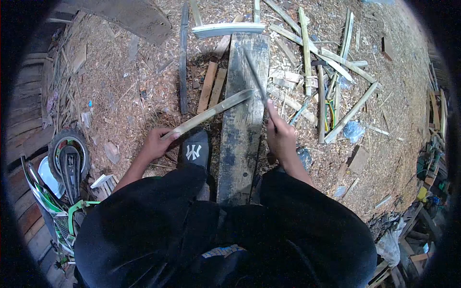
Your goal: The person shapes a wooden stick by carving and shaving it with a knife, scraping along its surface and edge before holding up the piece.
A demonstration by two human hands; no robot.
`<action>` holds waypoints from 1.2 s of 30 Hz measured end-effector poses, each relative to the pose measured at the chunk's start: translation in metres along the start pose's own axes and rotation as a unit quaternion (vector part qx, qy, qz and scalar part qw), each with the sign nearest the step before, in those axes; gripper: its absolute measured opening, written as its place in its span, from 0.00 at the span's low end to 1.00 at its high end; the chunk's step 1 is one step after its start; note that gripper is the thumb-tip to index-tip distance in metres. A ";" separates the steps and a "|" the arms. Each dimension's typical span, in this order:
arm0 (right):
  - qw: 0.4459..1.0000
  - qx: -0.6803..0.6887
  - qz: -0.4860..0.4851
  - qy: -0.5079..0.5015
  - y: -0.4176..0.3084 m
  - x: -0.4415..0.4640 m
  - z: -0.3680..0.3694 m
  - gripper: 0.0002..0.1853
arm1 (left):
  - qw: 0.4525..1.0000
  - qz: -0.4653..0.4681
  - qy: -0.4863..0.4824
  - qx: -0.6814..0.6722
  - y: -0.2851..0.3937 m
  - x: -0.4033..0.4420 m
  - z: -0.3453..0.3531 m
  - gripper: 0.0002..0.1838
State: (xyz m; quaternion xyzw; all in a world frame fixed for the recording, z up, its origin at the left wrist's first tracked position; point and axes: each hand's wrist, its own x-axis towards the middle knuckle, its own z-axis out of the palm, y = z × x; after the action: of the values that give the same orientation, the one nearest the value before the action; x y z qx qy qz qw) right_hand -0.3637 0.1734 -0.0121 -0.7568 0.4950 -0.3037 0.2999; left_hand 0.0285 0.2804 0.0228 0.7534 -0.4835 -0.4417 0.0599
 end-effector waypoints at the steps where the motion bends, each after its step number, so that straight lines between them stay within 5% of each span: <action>1: 1.000 -0.002 -0.001 0.000 0.002 0.000 -0.002 0.30 | 1.000 0.001 0.000 -0.001 -0.003 0.001 0.002 0.21; 10: 0.999 0.024 0.029 -0.026 0.001 0.002 -0.005 0.29 | 1.000 0.001 -0.005 -0.005 -0.006 0.005 0.001 0.21; 19: 0.994 0.079 0.070 -0.017 0.004 -0.004 -0.001 0.26 | 0.993 0.031 0.099 0.053 0.007 -0.002 -0.001 0.15; 21: 0.995 0.084 0.048 -0.006 0.005 -0.002 -0.001 0.26 | 0.968 0.154 0.173 0.094 0.006 -0.002 -0.001 0.14; 31: 0.991 0.107 0.073 -0.032 0.001 -0.002 -0.009 0.28 | 0.963 0.180 0.182 0.083 0.018 -0.006 -0.002 0.13; 36: 0.998 0.062 0.030 -0.006 0.002 -0.005 -0.013 0.27 | 0.990 0.087 0.099 0.055 0.023 -0.008 -0.006 0.12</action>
State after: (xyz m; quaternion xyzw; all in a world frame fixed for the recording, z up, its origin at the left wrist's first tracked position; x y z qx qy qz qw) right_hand -0.3762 0.1752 -0.0066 -0.7236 0.4957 -0.3198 0.3583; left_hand 0.0165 0.2726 0.0428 0.7506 -0.5624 -0.3309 0.1039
